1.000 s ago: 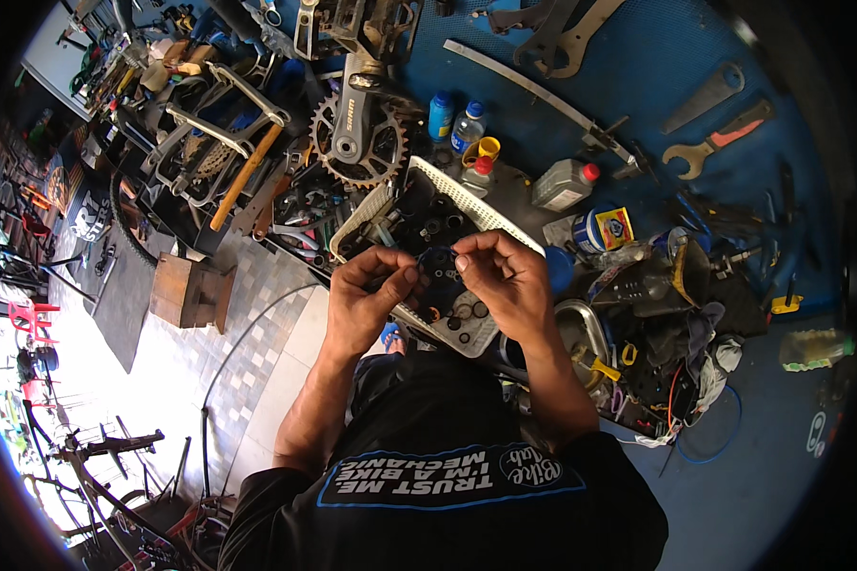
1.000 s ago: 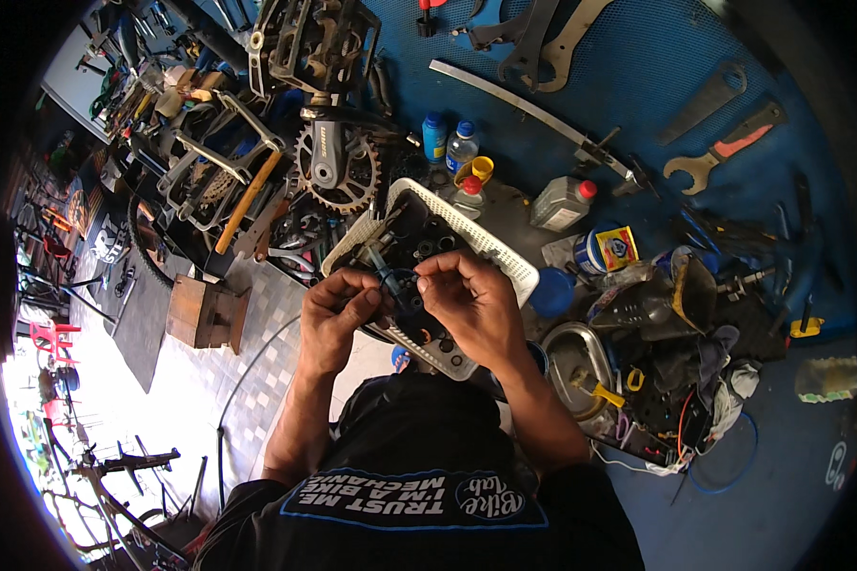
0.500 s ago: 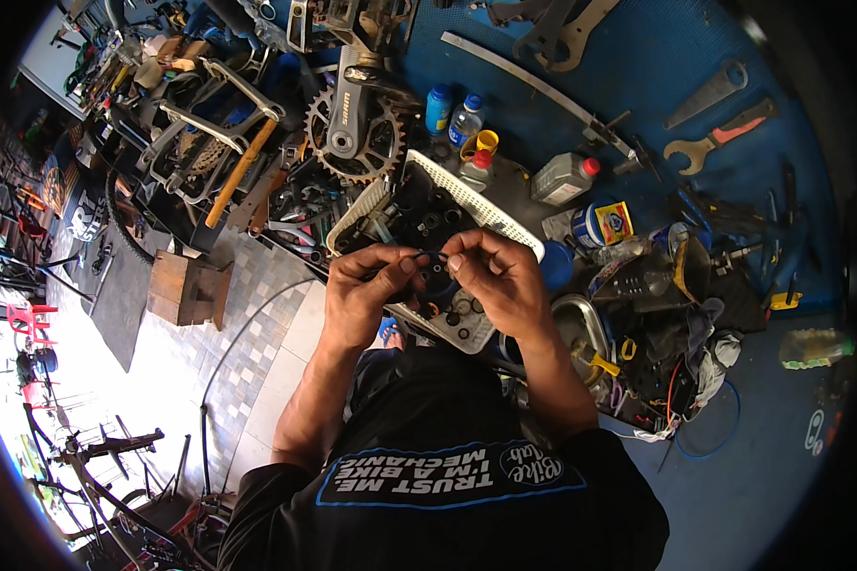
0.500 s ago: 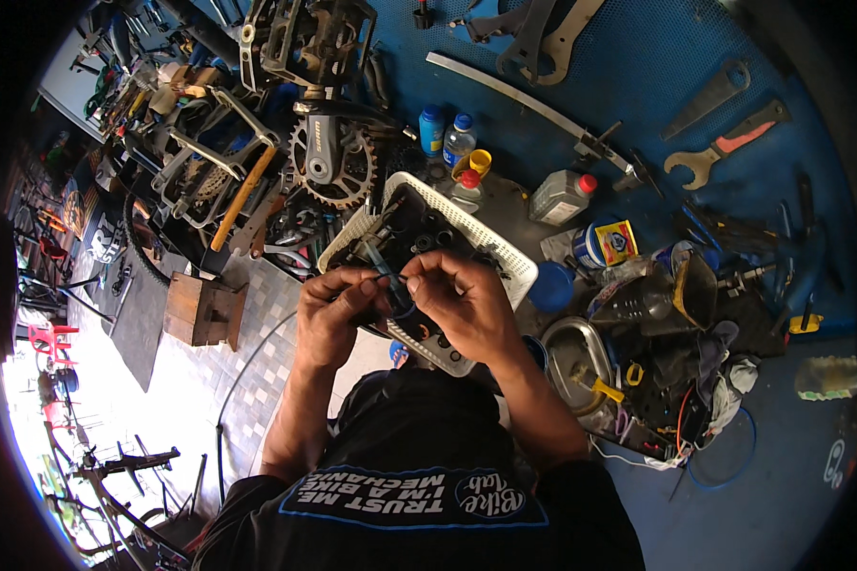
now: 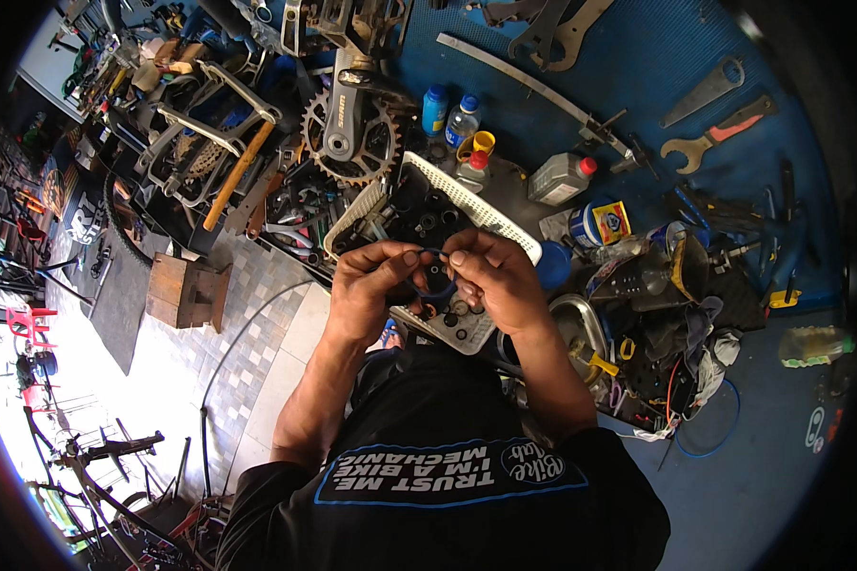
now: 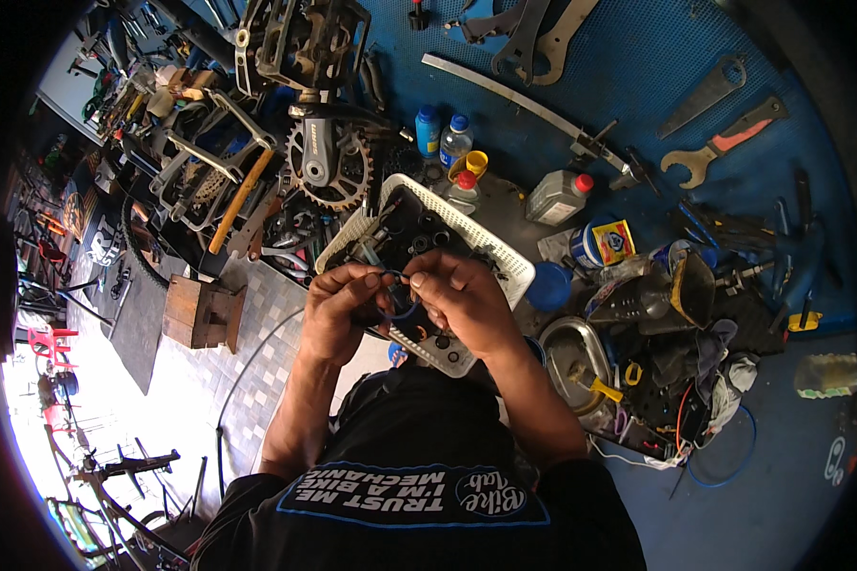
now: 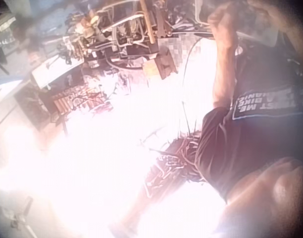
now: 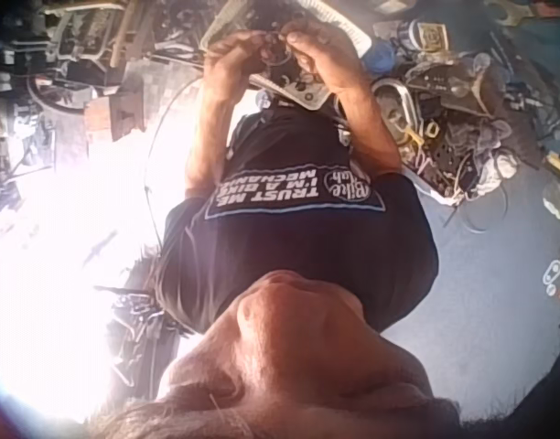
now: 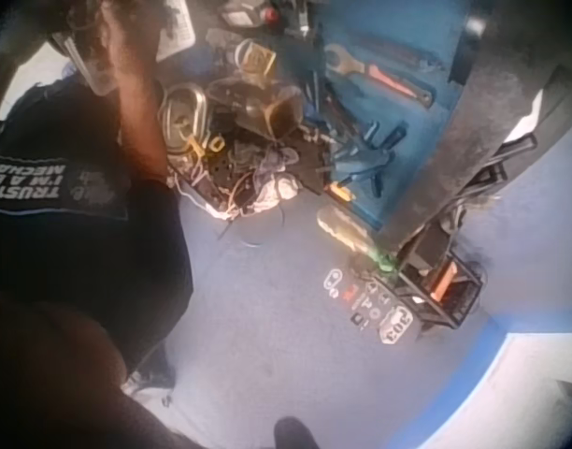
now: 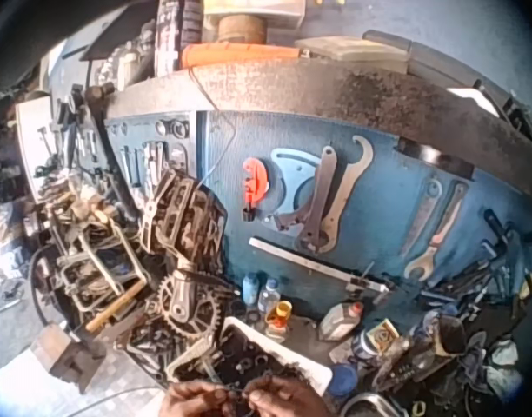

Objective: The person scrubs small bicycle parts in a metal tray using a brush and liquid, then wipes them with a cloth. The person repeatedly picks up parts, scrubs them, and places them back into a basket.

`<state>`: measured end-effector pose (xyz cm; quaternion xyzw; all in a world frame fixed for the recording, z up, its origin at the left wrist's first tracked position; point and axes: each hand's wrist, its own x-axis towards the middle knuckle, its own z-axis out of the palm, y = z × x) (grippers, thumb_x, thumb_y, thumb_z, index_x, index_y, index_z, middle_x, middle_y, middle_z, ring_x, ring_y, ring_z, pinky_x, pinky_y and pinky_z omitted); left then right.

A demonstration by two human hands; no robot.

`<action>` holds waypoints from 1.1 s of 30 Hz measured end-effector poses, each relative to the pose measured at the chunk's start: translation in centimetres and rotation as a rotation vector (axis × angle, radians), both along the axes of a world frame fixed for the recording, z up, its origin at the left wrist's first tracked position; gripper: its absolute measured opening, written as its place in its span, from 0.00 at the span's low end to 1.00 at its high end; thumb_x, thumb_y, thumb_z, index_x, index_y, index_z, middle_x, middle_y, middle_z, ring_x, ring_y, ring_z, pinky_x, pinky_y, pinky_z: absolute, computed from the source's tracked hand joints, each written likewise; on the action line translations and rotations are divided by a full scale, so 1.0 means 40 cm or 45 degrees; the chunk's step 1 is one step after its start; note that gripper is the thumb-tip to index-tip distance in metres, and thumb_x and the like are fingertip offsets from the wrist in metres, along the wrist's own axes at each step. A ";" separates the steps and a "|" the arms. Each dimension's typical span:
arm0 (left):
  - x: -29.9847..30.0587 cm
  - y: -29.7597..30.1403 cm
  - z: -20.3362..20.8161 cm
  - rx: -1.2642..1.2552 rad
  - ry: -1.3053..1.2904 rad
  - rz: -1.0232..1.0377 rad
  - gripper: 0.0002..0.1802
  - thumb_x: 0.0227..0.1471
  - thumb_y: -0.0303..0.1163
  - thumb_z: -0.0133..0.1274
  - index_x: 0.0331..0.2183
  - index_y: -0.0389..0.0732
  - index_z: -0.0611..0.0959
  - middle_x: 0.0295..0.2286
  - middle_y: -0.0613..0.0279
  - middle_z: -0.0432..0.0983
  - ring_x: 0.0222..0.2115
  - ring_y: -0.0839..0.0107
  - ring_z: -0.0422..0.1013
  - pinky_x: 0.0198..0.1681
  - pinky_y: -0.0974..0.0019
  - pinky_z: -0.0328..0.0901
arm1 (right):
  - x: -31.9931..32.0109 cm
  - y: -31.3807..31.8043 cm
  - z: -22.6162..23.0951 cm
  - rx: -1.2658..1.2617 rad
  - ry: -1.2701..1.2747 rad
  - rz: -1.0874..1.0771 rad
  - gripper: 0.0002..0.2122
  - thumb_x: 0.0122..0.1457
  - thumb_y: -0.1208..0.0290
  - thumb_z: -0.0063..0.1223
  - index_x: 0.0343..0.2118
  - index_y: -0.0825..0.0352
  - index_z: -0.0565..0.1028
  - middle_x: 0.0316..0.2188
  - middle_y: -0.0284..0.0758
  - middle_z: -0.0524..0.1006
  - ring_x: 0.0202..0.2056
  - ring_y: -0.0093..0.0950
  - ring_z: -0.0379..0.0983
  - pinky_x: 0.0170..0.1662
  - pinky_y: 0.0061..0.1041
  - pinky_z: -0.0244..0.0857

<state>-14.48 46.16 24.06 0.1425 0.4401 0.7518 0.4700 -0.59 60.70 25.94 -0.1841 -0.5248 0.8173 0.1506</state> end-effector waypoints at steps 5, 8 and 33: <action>-0.004 -0.002 0.006 -0.075 0.197 0.019 0.10 0.61 0.28 0.59 0.37 0.30 0.86 0.25 0.58 0.82 0.24 0.75 0.76 0.24 0.71 0.72 | -0.018 0.003 0.012 0.698 0.003 -0.095 0.06 0.63 0.75 0.61 0.41 0.70 0.80 0.27 0.23 0.74 0.25 0.08 0.62 0.26 0.12 0.54; -0.002 -0.006 0.016 -0.097 0.280 0.014 0.09 0.60 0.27 0.59 0.36 0.30 0.87 0.25 0.58 0.82 0.24 0.76 0.76 0.24 0.72 0.71 | -0.018 0.007 0.036 0.771 -0.165 -0.015 0.05 0.64 0.75 0.61 0.39 0.70 0.81 0.24 0.21 0.72 0.25 0.08 0.61 0.28 0.12 0.53; -0.008 -0.006 0.008 -0.155 0.250 0.066 0.09 0.57 0.29 0.60 0.32 0.32 0.85 0.21 0.58 0.80 0.16 0.72 0.74 0.18 0.71 0.71 | -0.002 0.040 0.014 0.349 -0.172 0.119 0.06 0.64 0.71 0.61 0.39 0.68 0.81 0.26 0.24 0.76 0.23 0.10 0.64 0.25 0.13 0.57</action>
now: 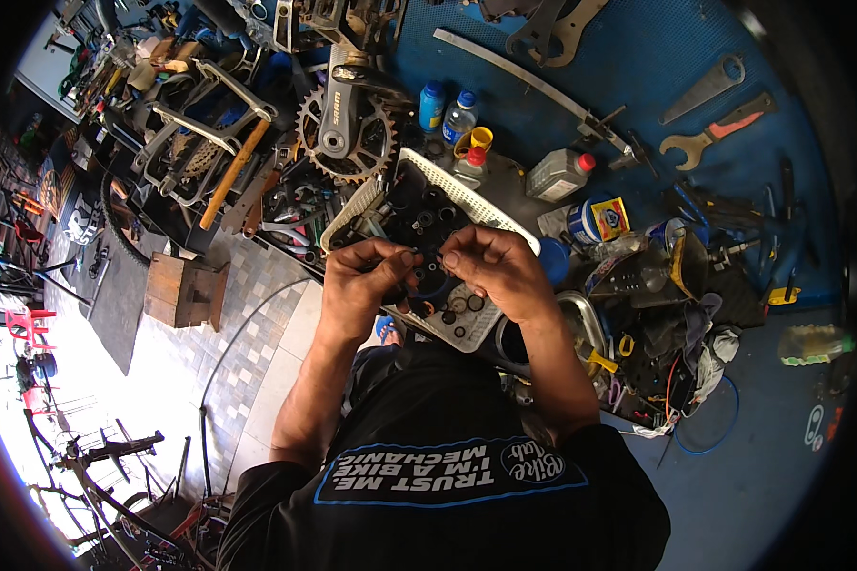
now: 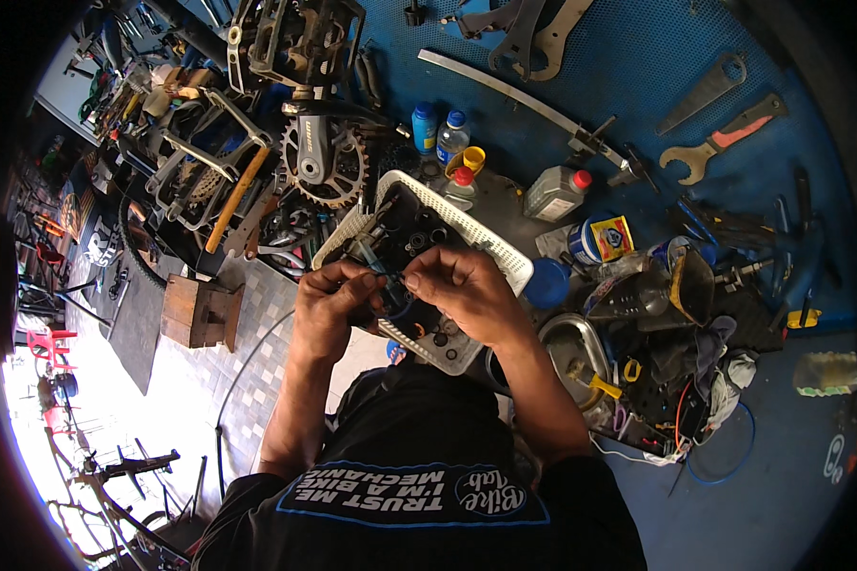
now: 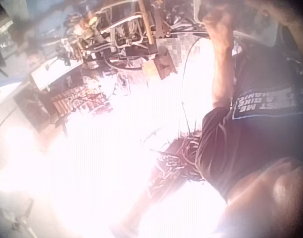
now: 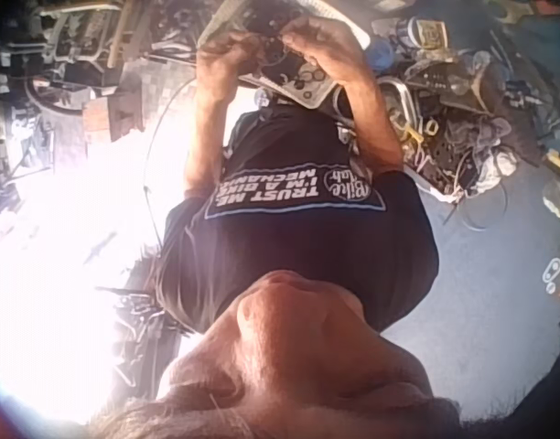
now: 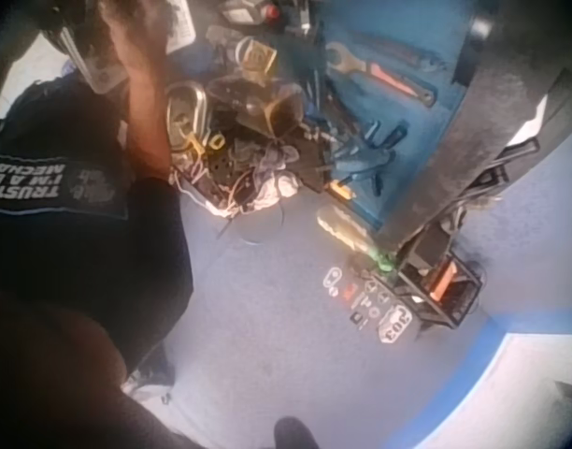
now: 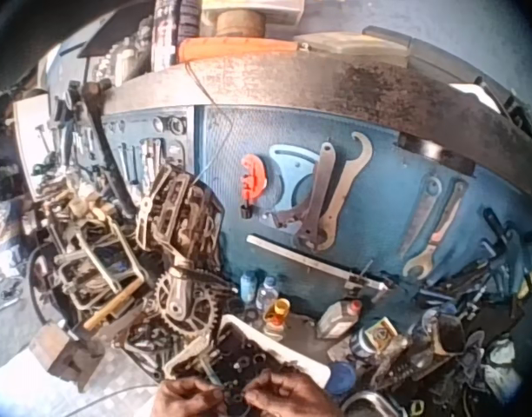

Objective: The person scrubs small bicycle parts in a metal tray using a brush and liquid, then wipes them with a cloth. The person repeatedly picks up parts, scrubs them, and places them back into a basket.

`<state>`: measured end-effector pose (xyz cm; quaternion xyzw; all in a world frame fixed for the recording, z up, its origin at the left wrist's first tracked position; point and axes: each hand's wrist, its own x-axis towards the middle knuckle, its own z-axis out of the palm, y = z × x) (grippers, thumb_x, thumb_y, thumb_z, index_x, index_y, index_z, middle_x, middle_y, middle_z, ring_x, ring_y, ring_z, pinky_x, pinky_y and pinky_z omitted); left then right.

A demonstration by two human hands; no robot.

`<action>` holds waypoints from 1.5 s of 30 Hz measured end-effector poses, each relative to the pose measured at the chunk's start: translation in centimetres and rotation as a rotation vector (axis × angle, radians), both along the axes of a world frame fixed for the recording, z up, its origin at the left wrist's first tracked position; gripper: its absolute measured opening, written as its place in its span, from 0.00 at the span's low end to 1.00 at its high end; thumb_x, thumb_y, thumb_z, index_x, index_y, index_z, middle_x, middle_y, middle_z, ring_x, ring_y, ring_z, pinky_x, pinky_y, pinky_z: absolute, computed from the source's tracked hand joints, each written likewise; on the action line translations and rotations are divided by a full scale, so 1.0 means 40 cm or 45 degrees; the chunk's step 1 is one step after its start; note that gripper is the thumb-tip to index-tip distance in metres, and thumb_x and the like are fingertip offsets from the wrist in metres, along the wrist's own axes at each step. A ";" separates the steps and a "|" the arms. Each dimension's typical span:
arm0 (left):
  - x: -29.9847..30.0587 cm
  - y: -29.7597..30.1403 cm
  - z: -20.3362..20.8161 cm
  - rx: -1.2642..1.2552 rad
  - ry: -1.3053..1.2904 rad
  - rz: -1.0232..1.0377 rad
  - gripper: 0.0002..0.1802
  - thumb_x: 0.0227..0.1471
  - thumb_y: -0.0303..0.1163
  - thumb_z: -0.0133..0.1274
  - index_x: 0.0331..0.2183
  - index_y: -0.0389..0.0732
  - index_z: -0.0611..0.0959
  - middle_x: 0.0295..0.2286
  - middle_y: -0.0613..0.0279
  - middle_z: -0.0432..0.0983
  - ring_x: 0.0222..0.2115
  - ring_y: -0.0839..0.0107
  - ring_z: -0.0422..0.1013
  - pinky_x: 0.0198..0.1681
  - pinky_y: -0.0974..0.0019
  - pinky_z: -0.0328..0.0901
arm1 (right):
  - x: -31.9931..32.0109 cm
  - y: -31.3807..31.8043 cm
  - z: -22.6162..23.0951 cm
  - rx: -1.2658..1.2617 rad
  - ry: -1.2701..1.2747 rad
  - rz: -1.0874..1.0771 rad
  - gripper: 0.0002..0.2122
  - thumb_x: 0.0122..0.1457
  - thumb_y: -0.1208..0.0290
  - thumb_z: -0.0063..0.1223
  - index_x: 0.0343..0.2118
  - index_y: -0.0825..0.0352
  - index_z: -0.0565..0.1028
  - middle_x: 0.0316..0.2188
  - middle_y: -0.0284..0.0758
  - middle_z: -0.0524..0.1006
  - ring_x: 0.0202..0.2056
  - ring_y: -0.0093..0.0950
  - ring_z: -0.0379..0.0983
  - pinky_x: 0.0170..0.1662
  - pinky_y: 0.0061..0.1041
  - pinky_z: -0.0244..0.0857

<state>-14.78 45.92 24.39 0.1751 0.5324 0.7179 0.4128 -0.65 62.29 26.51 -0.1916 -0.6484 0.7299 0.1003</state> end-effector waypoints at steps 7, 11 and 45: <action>0.011 0.006 -0.006 -0.023 0.035 -0.017 0.09 0.59 0.30 0.60 0.31 0.33 0.85 0.20 0.58 0.80 0.17 0.73 0.74 0.19 0.72 0.69 | 0.010 -0.004 -0.020 -0.054 0.084 0.020 0.06 0.65 0.71 0.60 0.38 0.69 0.80 0.26 0.23 0.74 0.25 0.09 0.63 0.26 0.13 0.56; 0.013 0.007 -0.015 0.031 0.034 0.078 0.09 0.61 0.31 0.59 0.33 0.34 0.85 0.23 0.59 0.81 0.21 0.74 0.75 0.23 0.71 0.70 | 0.004 -0.022 -0.022 -0.010 0.106 -0.047 0.06 0.65 0.71 0.60 0.37 0.69 0.79 0.26 0.23 0.74 0.24 0.09 0.63 0.26 0.12 0.56; -0.023 0.009 -0.004 0.059 0.285 -0.197 0.08 0.60 0.29 0.61 0.37 0.33 0.85 0.25 0.61 0.82 0.24 0.77 0.76 0.26 0.73 0.70 | 0.017 -0.038 -0.001 0.147 0.120 -0.122 0.09 0.64 0.76 0.62 0.46 0.72 0.81 0.34 0.28 0.82 0.37 0.12 0.75 0.42 0.14 0.70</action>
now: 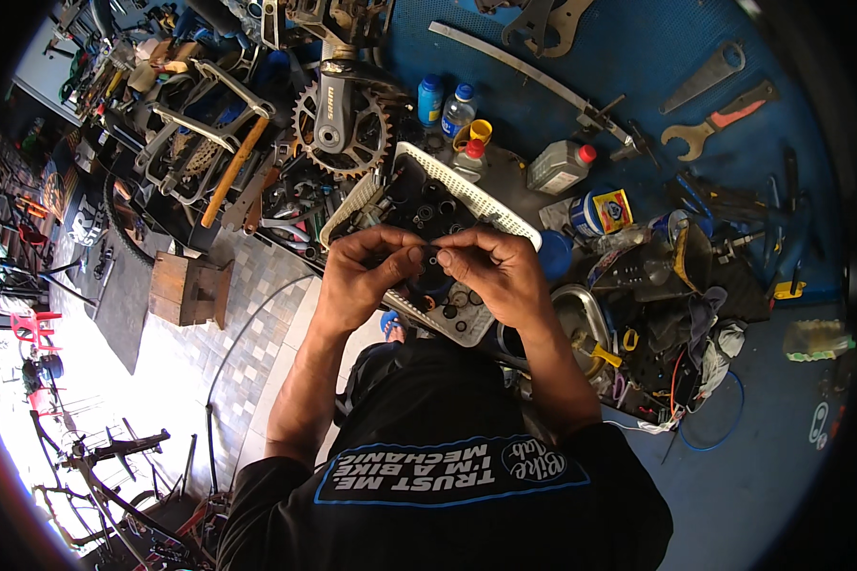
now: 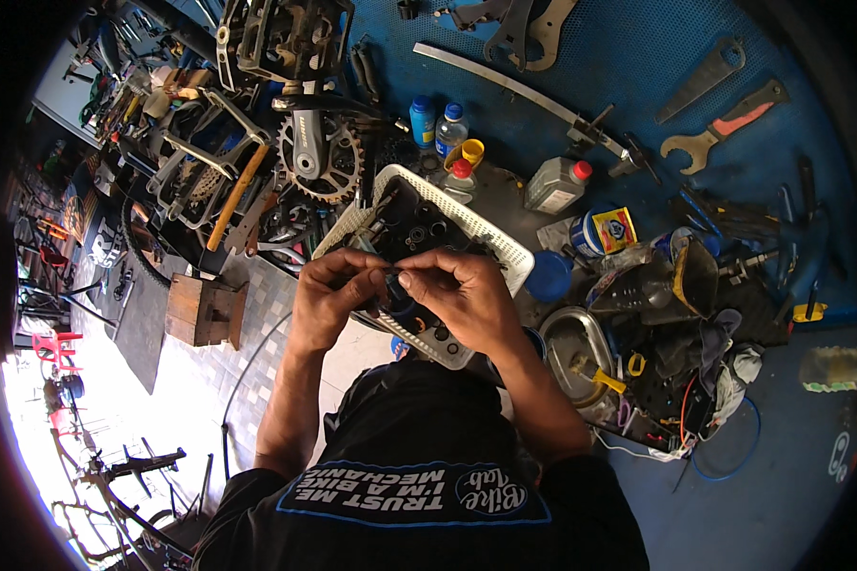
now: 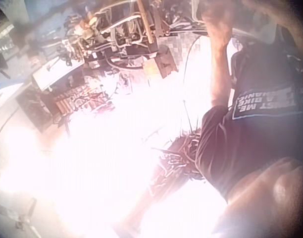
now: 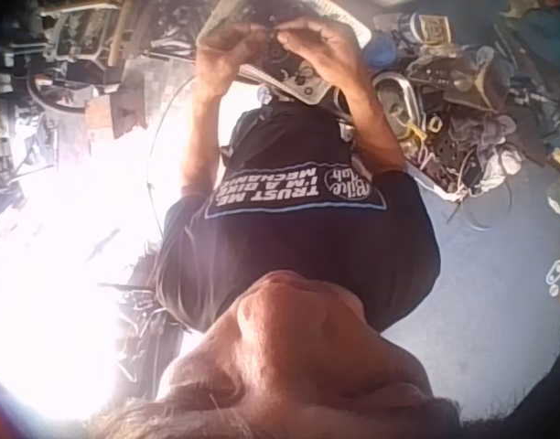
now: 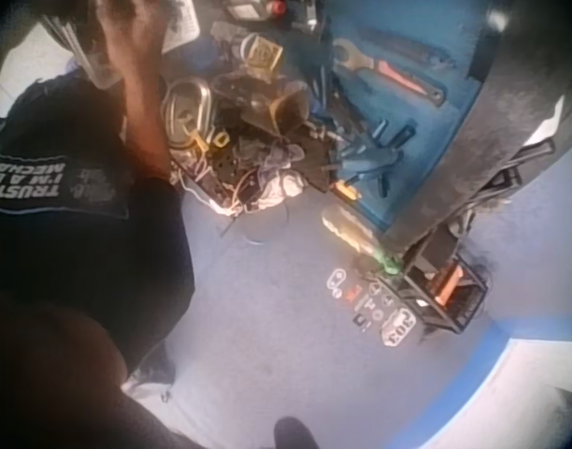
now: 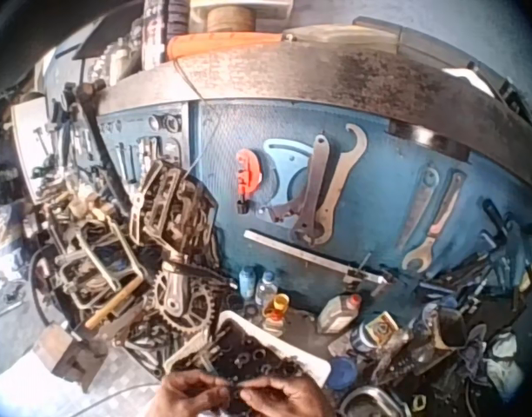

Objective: The person scrubs small bicycle parts in a metal tray using a brush and liquid, then wipes them with a cloth. The person repeatedly picks up parts, scrubs them, and places them back into a basket.

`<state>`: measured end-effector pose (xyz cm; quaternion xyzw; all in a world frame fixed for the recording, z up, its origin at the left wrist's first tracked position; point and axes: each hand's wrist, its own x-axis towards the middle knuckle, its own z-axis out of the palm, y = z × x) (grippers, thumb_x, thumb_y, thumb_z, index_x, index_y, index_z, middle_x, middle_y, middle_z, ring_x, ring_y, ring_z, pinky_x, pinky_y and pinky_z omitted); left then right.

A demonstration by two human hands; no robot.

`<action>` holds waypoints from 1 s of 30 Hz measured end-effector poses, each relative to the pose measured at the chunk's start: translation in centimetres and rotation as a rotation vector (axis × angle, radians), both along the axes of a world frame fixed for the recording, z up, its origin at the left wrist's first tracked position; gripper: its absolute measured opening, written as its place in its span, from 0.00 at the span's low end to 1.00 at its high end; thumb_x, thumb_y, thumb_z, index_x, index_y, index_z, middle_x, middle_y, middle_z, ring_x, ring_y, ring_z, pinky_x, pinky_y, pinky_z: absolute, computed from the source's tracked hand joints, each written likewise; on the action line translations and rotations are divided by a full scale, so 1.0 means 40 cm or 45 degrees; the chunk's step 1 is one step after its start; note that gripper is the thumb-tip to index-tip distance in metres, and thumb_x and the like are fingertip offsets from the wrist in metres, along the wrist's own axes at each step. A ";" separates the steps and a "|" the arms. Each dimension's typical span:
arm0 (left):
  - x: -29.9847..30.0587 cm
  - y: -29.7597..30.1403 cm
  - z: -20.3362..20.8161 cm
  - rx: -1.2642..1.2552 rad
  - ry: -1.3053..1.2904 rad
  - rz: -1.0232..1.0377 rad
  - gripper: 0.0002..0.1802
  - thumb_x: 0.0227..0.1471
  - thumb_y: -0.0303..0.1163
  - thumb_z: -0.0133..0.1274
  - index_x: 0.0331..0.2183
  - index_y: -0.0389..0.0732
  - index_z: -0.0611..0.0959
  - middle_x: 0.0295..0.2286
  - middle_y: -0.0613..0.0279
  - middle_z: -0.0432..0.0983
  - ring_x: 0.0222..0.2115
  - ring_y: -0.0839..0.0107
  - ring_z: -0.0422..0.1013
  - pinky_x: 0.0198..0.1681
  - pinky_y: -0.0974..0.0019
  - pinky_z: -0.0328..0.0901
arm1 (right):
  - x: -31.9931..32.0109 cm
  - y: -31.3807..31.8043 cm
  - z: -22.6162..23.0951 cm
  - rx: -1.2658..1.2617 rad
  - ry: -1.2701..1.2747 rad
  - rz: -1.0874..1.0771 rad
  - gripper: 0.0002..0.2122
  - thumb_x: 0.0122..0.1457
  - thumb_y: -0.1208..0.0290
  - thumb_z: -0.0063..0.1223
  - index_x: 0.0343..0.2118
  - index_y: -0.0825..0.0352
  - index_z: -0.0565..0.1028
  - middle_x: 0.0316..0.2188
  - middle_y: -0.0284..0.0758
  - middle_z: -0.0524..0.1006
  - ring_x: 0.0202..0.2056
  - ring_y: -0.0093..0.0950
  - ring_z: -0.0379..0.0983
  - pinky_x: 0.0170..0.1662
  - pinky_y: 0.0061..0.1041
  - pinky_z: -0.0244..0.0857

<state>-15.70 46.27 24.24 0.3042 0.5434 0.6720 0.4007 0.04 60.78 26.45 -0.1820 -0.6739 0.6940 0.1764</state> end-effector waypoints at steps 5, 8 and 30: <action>0.003 0.003 0.012 0.000 -0.144 0.069 0.07 0.58 0.28 0.63 0.36 0.34 0.85 0.26 0.62 0.82 0.25 0.78 0.76 0.26 0.74 0.70 | -0.004 0.002 0.001 -0.192 0.064 0.000 0.09 0.62 0.78 0.63 0.44 0.72 0.80 0.27 0.26 0.78 0.24 0.09 0.65 0.27 0.12 0.58; 0.007 0.003 -0.005 -0.006 -0.146 0.051 0.05 0.57 0.26 0.63 0.34 0.34 0.84 0.25 0.62 0.82 0.24 0.78 0.77 0.26 0.74 0.70 | 0.000 0.004 -0.004 -0.225 0.042 -0.029 0.08 0.62 0.79 0.62 0.43 0.72 0.80 0.26 0.25 0.76 0.24 0.09 0.65 0.27 0.12 0.58; -0.003 0.019 -0.014 0.069 -0.158 -0.105 0.09 0.59 0.25 0.61 0.41 0.32 0.86 0.27 0.63 0.81 0.24 0.79 0.75 0.28 0.75 0.71 | 0.003 0.029 0.002 -0.214 -0.017 0.016 0.07 0.62 0.74 0.63 0.40 0.71 0.80 0.27 0.29 0.79 0.24 0.14 0.68 0.27 0.14 0.62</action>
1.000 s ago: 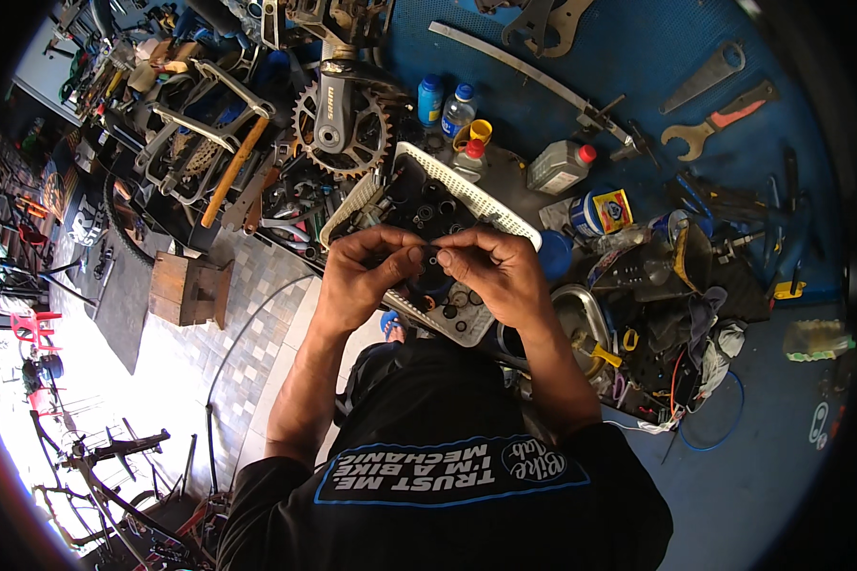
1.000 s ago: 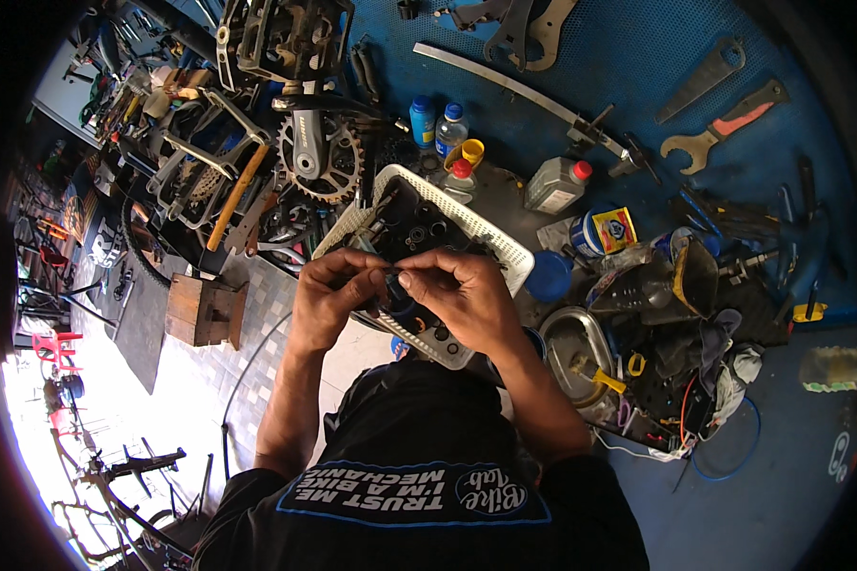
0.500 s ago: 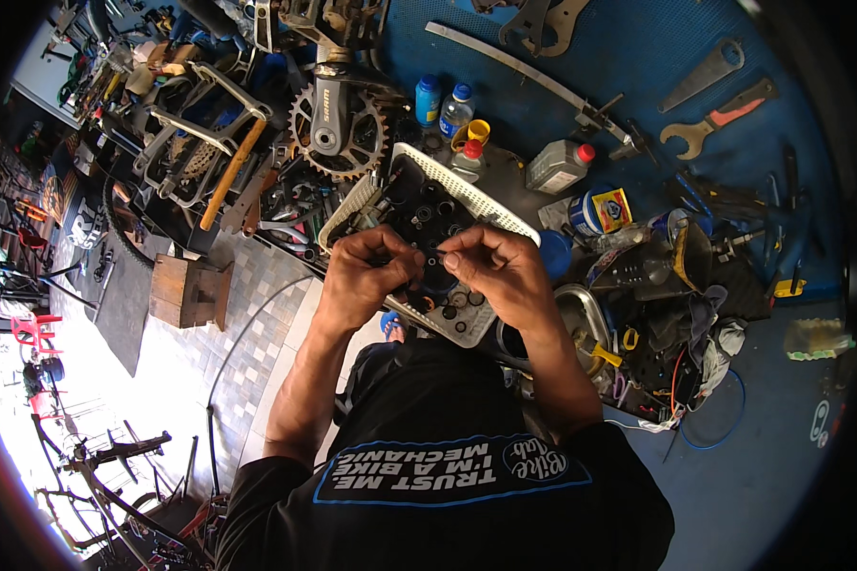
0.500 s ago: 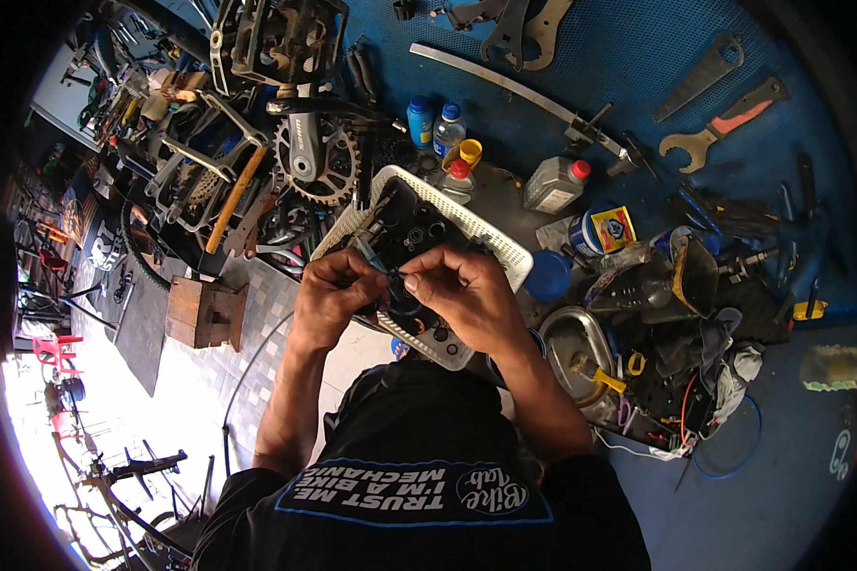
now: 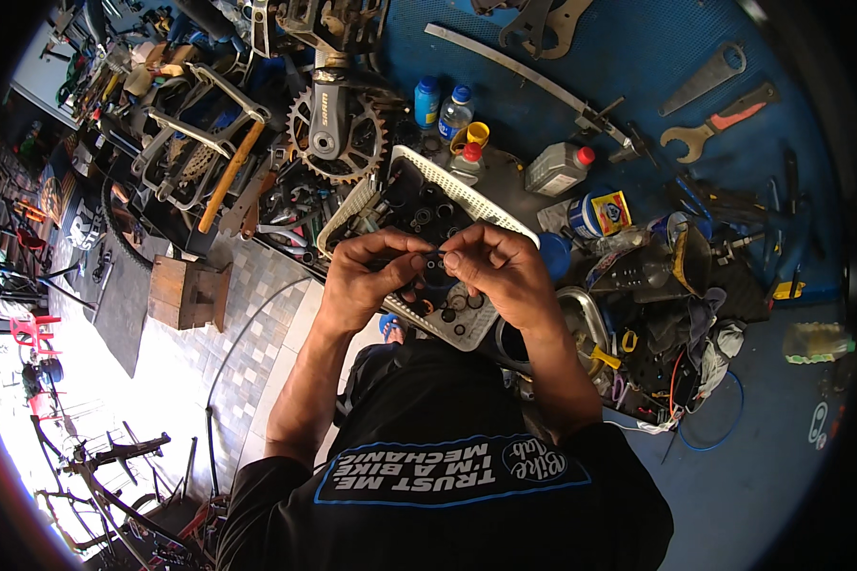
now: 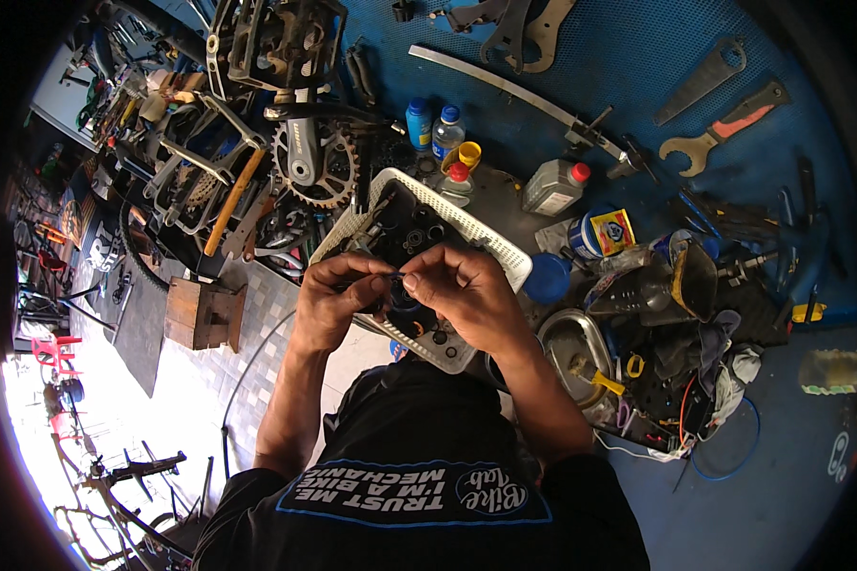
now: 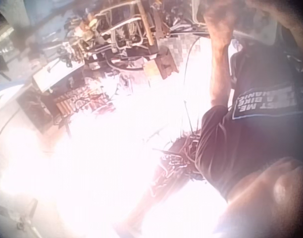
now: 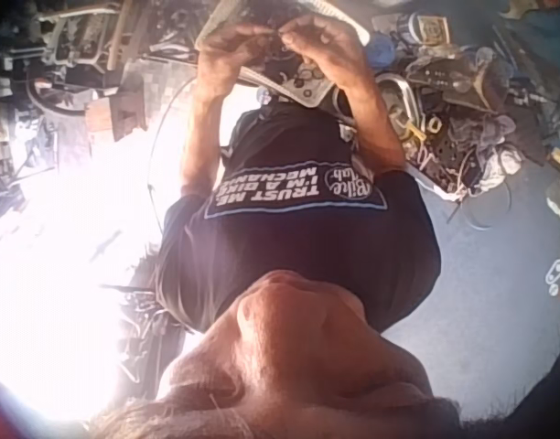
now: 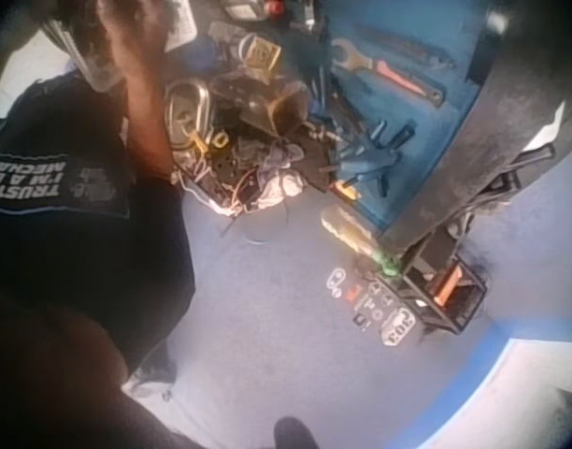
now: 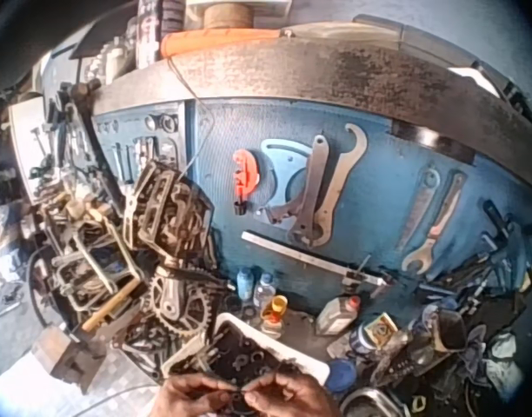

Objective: The person scrubs small bicycle parts in a metal tray using a brush and liquid, then wipes them with a cloth. The person repeatedly picks up parts, scrubs them, and places them back into a basket.

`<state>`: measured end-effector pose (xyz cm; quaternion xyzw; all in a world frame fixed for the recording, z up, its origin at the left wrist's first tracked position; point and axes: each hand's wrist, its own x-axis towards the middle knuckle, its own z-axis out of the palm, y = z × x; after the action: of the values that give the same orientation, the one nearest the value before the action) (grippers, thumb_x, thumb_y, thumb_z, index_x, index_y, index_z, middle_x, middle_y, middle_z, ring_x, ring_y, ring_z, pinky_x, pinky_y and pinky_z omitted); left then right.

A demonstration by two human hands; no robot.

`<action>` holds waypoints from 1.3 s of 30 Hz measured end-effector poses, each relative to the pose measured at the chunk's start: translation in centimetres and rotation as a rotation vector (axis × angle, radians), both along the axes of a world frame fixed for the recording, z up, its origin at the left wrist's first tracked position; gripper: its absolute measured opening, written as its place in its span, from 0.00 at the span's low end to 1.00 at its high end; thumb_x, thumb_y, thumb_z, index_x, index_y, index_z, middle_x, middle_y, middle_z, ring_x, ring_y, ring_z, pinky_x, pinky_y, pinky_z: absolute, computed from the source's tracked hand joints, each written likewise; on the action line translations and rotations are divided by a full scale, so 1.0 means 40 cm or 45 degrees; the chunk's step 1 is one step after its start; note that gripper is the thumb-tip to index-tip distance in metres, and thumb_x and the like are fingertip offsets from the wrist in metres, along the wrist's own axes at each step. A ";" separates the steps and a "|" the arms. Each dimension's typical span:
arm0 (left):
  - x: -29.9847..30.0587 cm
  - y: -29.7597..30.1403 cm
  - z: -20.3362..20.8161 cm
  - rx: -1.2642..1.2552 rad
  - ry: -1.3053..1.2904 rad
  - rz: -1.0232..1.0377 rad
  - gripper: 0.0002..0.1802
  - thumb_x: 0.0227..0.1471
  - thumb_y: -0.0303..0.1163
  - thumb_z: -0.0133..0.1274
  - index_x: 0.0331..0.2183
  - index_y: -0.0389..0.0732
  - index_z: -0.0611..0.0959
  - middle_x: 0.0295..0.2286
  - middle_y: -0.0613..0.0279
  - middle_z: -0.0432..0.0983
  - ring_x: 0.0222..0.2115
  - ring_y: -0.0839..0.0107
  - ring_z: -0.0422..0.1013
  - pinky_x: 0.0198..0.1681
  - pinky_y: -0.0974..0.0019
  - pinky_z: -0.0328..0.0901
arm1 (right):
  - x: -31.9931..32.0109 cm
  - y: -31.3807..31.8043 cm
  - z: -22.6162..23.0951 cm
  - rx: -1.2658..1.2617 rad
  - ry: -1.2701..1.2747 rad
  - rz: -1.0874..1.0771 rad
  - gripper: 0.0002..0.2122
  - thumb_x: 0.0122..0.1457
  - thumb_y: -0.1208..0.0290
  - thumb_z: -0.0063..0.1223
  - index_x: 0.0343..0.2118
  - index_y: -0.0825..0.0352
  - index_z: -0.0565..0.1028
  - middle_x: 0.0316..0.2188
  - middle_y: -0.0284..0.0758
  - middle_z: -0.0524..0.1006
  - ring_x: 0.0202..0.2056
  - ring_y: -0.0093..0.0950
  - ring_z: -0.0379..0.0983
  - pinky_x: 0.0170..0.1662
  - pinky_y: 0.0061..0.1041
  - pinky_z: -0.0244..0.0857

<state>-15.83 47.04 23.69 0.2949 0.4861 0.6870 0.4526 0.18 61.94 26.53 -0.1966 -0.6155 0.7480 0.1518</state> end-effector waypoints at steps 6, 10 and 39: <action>0.003 0.004 -0.015 0.041 -0.189 -0.028 0.07 0.57 0.23 0.60 0.38 0.32 0.85 0.28 0.57 0.81 0.25 0.70 0.78 0.25 0.70 0.74 | 0.006 0.003 0.006 0.080 0.022 0.038 0.07 0.62 0.74 0.63 0.40 0.71 0.80 0.26 0.28 0.79 0.24 0.13 0.68 0.28 0.14 0.62; 0.006 0.005 -0.020 0.073 -0.300 -0.063 0.06 0.57 0.23 0.59 0.37 0.31 0.84 0.29 0.53 0.81 0.25 0.65 0.79 0.23 0.66 0.74 | 0.009 0.013 0.012 -0.028 0.016 0.088 0.07 0.62 0.74 0.63 0.40 0.71 0.80 0.26 0.28 0.79 0.25 0.13 0.69 0.28 0.14 0.63; 0.029 0.021 -0.005 0.051 -0.339 0.241 0.10 0.61 0.31 0.59 0.41 0.33 0.83 0.29 0.55 0.82 0.25 0.70 0.78 0.26 0.68 0.74 | 0.000 -0.023 -0.044 0.110 0.275 -0.089 0.04 0.65 0.77 0.59 0.41 0.69 0.79 0.29 0.25 0.78 0.30 0.11 0.70 0.34 0.14 0.64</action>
<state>-14.67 47.89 23.49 0.1628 0.4337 0.7691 0.4402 0.17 61.00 24.77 -0.1295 -0.6201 0.7318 0.2515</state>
